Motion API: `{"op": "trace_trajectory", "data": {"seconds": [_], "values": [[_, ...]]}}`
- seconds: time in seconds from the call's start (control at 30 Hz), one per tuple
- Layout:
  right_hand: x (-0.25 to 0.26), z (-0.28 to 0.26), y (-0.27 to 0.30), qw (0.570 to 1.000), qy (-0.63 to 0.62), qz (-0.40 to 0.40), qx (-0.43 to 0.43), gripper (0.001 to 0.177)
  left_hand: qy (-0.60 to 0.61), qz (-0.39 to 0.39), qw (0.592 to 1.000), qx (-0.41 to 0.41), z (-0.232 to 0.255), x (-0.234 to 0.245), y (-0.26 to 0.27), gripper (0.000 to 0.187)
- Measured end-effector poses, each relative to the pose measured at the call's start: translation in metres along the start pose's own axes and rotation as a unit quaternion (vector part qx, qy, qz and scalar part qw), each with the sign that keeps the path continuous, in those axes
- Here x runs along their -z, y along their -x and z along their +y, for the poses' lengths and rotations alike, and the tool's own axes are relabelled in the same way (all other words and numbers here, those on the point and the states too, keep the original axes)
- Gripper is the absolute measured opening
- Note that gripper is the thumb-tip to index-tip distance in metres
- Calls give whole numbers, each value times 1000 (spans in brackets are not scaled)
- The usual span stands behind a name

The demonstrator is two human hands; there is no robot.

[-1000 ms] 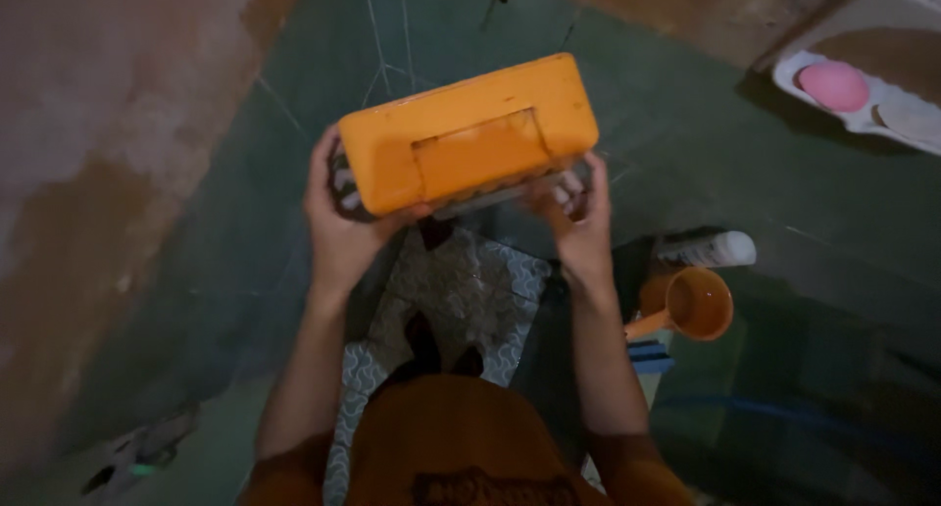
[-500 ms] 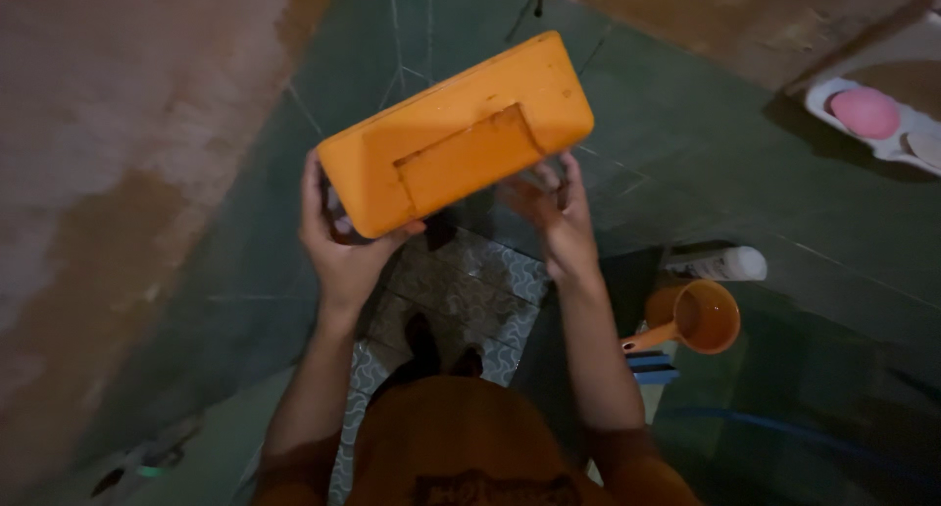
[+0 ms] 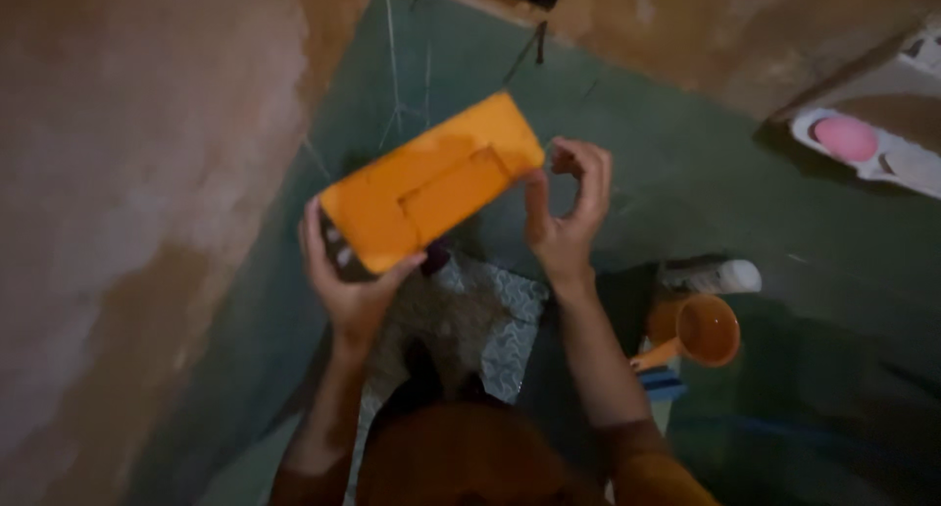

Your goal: The person inserts wall anchors into a tiled wall corner, handles a plastic soap holder, and mounts it onto the wall.

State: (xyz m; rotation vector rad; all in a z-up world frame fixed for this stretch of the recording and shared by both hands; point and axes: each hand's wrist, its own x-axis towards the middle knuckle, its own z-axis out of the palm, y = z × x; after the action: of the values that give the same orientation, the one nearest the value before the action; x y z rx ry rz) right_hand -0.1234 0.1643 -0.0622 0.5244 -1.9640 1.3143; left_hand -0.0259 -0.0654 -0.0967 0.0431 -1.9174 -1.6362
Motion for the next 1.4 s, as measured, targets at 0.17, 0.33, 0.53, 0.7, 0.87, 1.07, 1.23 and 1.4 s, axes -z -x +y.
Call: {"op": "trace_trajectory", "data": {"seconds": [0.17, 0.33, 0.53, 0.7, 0.87, 1.07, 1.23, 1.4], "values": [[-20, 51, 0, 993, -78, -14, -83, 17, -144, 25, 986, -78, -42, -9, -1, 118], [-60, 102, 41, 990, -82, -15, -110, 16, -100, 71, 992, 6, -93, -35, 10, 116], [-83, 174, 110, 990, -29, -38, -130, 17, -168, 71, 983, 18, -167, -51, 37, 114], [-89, 217, 147, 985, 18, -66, -156, 17, -213, 61, 975, 14, -220, -68, 56, 115], [-83, 225, 144, 983, 37, -115, -140, 15, -212, 84, 973, -43, -235, -80, 54, 111], [-76, 217, 111, 986, -35, -112, -121, 22, -199, 94, 975, -12, -209, -86, 36, 105], [-71, 191, 91, 989, 28, -132, -64, 23, -186, 122, 974, -51, -180, -90, 20, 104], [-52, 157, 65, 979, 74, -185, -42, 31, -205, 93, 974, -17, -145, -82, 12, 107]]}}
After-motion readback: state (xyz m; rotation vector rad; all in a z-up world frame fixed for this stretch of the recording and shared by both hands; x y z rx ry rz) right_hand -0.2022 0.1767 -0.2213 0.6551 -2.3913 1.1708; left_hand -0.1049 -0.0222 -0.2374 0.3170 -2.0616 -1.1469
